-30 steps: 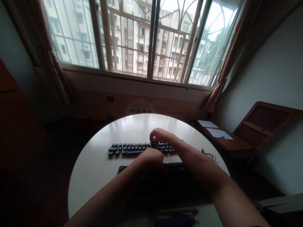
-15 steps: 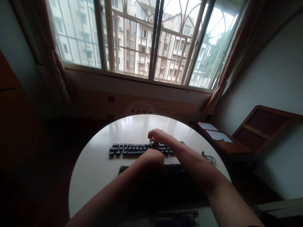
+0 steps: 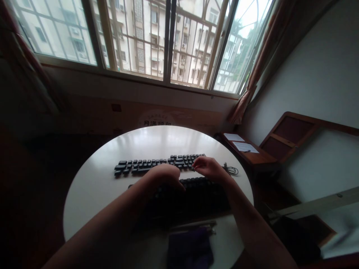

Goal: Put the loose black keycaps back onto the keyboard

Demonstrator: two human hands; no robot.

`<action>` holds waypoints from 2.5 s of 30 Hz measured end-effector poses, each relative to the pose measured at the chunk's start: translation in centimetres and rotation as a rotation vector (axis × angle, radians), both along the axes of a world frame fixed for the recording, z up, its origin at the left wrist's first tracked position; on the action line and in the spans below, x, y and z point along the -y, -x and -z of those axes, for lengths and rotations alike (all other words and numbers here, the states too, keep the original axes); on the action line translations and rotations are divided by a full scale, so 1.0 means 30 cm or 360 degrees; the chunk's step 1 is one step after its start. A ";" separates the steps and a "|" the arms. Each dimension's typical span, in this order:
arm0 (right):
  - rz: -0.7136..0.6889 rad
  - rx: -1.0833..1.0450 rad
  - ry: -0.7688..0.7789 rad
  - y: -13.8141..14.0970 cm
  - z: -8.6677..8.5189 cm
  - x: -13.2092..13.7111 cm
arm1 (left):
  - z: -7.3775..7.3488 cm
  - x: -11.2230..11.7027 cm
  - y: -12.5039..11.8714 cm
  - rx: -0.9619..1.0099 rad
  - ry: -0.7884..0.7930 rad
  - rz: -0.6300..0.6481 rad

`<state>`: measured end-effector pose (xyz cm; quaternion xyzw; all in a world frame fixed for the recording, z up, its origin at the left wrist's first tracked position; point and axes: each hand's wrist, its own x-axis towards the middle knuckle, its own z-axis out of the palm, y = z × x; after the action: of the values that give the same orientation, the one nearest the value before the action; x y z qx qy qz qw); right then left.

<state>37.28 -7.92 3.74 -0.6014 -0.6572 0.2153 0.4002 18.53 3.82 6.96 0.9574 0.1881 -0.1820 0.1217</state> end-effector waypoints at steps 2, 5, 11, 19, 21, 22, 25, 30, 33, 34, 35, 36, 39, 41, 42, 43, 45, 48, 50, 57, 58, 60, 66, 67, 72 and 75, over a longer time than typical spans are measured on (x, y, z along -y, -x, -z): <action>-0.0144 0.0060 0.0091 0.012 -0.007 0.052 | -0.004 -0.011 -0.003 -0.0130 0.0045 0.0006; -0.0385 0.0222 0.0165 0.052 -0.039 0.088 | -0.018 -0.023 -0.003 -0.0210 0.0086 0.0026; -0.0467 0.0552 0.0110 0.115 -0.071 0.105 | 0.001 -0.060 -0.009 -0.0249 0.0115 0.0216; -0.0430 0.0908 0.0104 0.164 -0.065 0.127 | 0.036 -0.090 -0.018 -0.0219 0.0152 0.0256; -0.0374 0.0993 0.0091 0.183 -0.059 0.132 | 0.037 -0.090 -0.018 -0.0222 0.0165 0.0241; -0.0348 0.1024 0.0085 0.191 -0.057 0.135 | 0.037 -0.090 -0.018 -0.0219 0.0172 0.0235; -0.0296 0.1073 0.0097 0.206 -0.055 0.141 | 0.037 -0.091 -0.018 -0.0210 0.0185 0.0241; -0.0313 0.1000 0.0143 0.200 -0.057 0.141 | 0.037 -0.088 -0.016 -0.0190 0.0190 0.0256; -0.0329 0.0967 0.0138 0.193 -0.057 0.138 | 0.036 -0.082 -0.013 -0.0158 0.0182 0.0241; -0.0327 0.0962 0.0138 0.191 -0.057 0.137 | 0.034 -0.080 -0.012 -0.0149 0.0182 0.0228; -0.0322 0.0955 0.0139 0.190 -0.057 0.137 | 0.033 -0.079 -0.012 -0.0144 0.0183 0.0214; -0.0323 0.0947 0.0147 0.190 -0.058 0.137 | 0.032 -0.077 -0.011 -0.0144 0.0183 0.0203; -0.0323 0.0957 0.0165 0.192 -0.057 0.138 | 0.029 -0.075 -0.013 -0.0162 0.0179 0.0210; -0.0307 0.1007 0.0160 0.197 -0.055 0.139 | 0.028 -0.075 -0.015 -0.0170 0.0175 0.0242; -0.0292 0.1035 0.0153 0.199 -0.054 0.139 | 0.028 -0.076 -0.016 -0.0175 0.0174 0.0257; -0.0277 0.1057 0.0147 0.201 -0.052 0.139 | 0.029 -0.077 -0.017 -0.0179 0.0174 0.0266; -0.0261 0.1065 0.0144 0.202 -0.049 0.139 | 0.032 -0.078 -0.018 -0.0183 0.0175 0.0263; -0.0251 0.1047 0.0139 0.196 -0.045 0.137 | 0.037 -0.081 -0.017 -0.0164 0.0186 0.0233; -0.0224 0.1065 0.0131 0.192 -0.044 0.137 | 0.038 -0.082 -0.016 -0.0153 0.0192 0.0227; -0.0228 0.1068 0.0179 0.207 -0.061 0.143 | 0.027 -0.075 -0.013 -0.0182 0.0180 0.0231; -0.0222 0.1065 0.0180 0.210 -0.063 0.143 | 0.026 -0.075 -0.012 -0.0184 0.0175 0.0229; -0.0199 0.1076 0.0183 0.215 -0.066 0.143 | 0.025 -0.074 -0.012 -0.0189 0.0164 0.0236; -0.0132 0.1111 0.0172 0.211 -0.068 0.139 | 0.026 -0.076 -0.014 -0.0219 0.0147 0.0254; -0.0126 0.1116 0.0155 0.209 -0.069 0.138 | 0.026 -0.076 -0.013 -0.0220 0.0147 0.0247; -0.0131 0.1149 0.0076 0.194 -0.062 0.135 | 0.023 -0.073 -0.009 -0.0220 0.0157 0.0221; -0.0160 0.1176 0.0109 0.187 -0.055 0.135 | 0.025 -0.073 -0.009 -0.0226 0.0142 0.0218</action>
<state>31.67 -11.98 5.37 -0.6185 -0.7784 0.0250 0.1047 18.79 6.02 6.21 0.9464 0.1220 -0.2654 0.1379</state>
